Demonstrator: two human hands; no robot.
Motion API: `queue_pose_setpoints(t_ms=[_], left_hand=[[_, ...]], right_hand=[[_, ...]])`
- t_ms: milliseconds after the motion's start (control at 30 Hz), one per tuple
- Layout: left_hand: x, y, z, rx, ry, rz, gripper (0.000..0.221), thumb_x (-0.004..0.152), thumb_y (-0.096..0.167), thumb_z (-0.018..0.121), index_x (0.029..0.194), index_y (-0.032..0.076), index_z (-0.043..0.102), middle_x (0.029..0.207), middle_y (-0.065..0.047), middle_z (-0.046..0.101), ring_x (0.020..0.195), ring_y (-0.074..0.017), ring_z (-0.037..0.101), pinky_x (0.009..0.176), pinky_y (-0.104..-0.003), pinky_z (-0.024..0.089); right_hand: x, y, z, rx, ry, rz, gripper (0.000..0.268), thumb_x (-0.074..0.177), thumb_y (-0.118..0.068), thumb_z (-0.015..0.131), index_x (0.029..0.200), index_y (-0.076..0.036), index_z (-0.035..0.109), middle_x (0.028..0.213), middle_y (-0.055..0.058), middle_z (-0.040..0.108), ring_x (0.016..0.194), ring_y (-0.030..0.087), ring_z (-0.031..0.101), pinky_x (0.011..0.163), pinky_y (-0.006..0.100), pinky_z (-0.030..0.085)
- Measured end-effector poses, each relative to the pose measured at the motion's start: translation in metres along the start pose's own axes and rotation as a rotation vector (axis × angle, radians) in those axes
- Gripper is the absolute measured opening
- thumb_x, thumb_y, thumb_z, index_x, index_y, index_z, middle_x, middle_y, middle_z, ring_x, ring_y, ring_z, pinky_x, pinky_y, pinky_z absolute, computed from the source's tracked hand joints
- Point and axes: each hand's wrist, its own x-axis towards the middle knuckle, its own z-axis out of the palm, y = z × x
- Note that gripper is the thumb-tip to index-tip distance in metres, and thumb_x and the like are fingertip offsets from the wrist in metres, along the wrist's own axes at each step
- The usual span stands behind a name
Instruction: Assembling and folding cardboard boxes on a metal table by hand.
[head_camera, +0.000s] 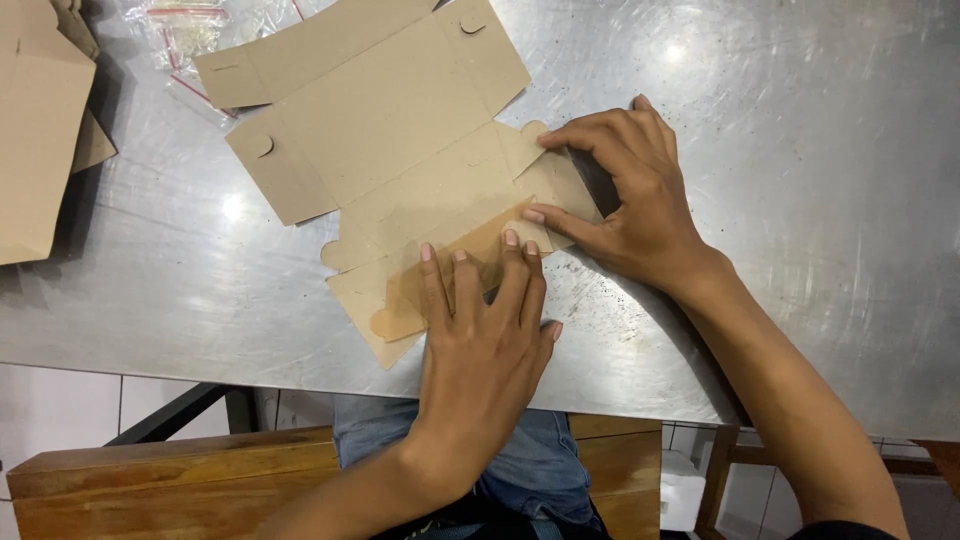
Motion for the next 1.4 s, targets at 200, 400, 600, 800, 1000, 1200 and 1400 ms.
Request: queue_pose_setpoints(t_ms=[200,400,600,800,1000,1200,1400], left_hand=[[0.000,0.000,0.000,-0.013,0.006,-0.004,0.072,0.099,0.059,0.053,0.153,0.012,0.050,0.149,-0.007,0.053,0.127,-0.0420,0.056,0.119,-0.066,0.033],[0.000,0.000,-0.001,0.005,-0.011,0.000,0.072,0.100,0.059,0.050,0.154,0.011,0.048,0.151,-0.006,0.052,0.124,-0.0394,0.056,0.120,-0.067,0.031],[-0.003,0.001,0.002,-0.037,0.040,-0.011,0.069,0.100,0.056,0.054,0.151,0.010,0.053,0.151,-0.008,0.053,0.121,-0.0394,0.056,0.118,-0.067,0.034],[-0.006,0.003,0.001,-0.047,0.049,-0.019,0.066,0.103,0.054,0.050,0.152,0.009,0.051,0.154,-0.009,0.052,0.125,-0.0417,0.056,0.120,-0.067,0.031],[-0.009,0.002,0.004,-0.109,0.062,-0.013,0.064,0.102,0.053,0.052,0.149,0.009,0.054,0.156,-0.011,0.051,0.125,-0.0450,0.057,0.120,-0.068,0.028],[-0.010,0.005,0.008,-0.048,0.052,-0.019,0.067,0.101,0.055,0.052,0.152,0.011,0.052,0.158,-0.009,0.050,0.127,-0.0424,0.055,0.121,-0.068,0.028],[-0.011,0.004,0.010,-0.061,0.069,-0.020,0.070,0.100,0.056,0.053,0.153,0.010,0.051,0.157,-0.009,0.051,0.128,-0.0415,0.056,0.121,-0.068,0.029]], right_hand=[[0.000,-0.003,0.008,-0.027,0.059,0.040,0.045,0.095,-0.036,0.085,0.126,-0.009,0.066,0.121,0.008,0.064,0.115,0.026,0.060,0.124,0.060,0.027],[0.000,-0.004,0.011,-0.025,0.093,0.027,0.038,0.097,-0.032,0.084,0.123,-0.008,0.067,0.120,0.007,0.066,0.113,0.026,0.060,0.123,0.059,0.027],[-0.002,0.003,-0.004,-0.026,-0.022,-0.064,0.051,0.096,-0.040,0.081,0.133,-0.009,0.065,0.125,0.010,0.063,0.118,0.028,0.058,0.121,0.059,0.029],[-0.006,0.008,-0.014,0.024,-0.117,-0.090,0.075,0.086,-0.046,0.086,0.144,-0.009,0.058,0.132,0.011,0.060,0.125,0.030,0.054,0.125,0.066,0.023],[-0.008,0.009,-0.018,0.043,-0.164,-0.099,0.082,0.084,-0.049,0.086,0.148,-0.009,0.053,0.135,0.011,0.058,0.128,0.031,0.055,0.126,0.067,0.018],[-0.009,0.008,-0.017,0.060,-0.150,-0.088,0.079,0.084,-0.046,0.087,0.147,-0.010,0.054,0.137,0.010,0.058,0.130,0.030,0.053,0.127,0.067,0.018],[-0.008,0.006,-0.010,0.068,-0.116,-0.050,0.077,0.084,-0.048,0.086,0.145,-0.012,0.057,0.134,0.009,0.058,0.131,0.028,0.052,0.126,0.066,0.016]])
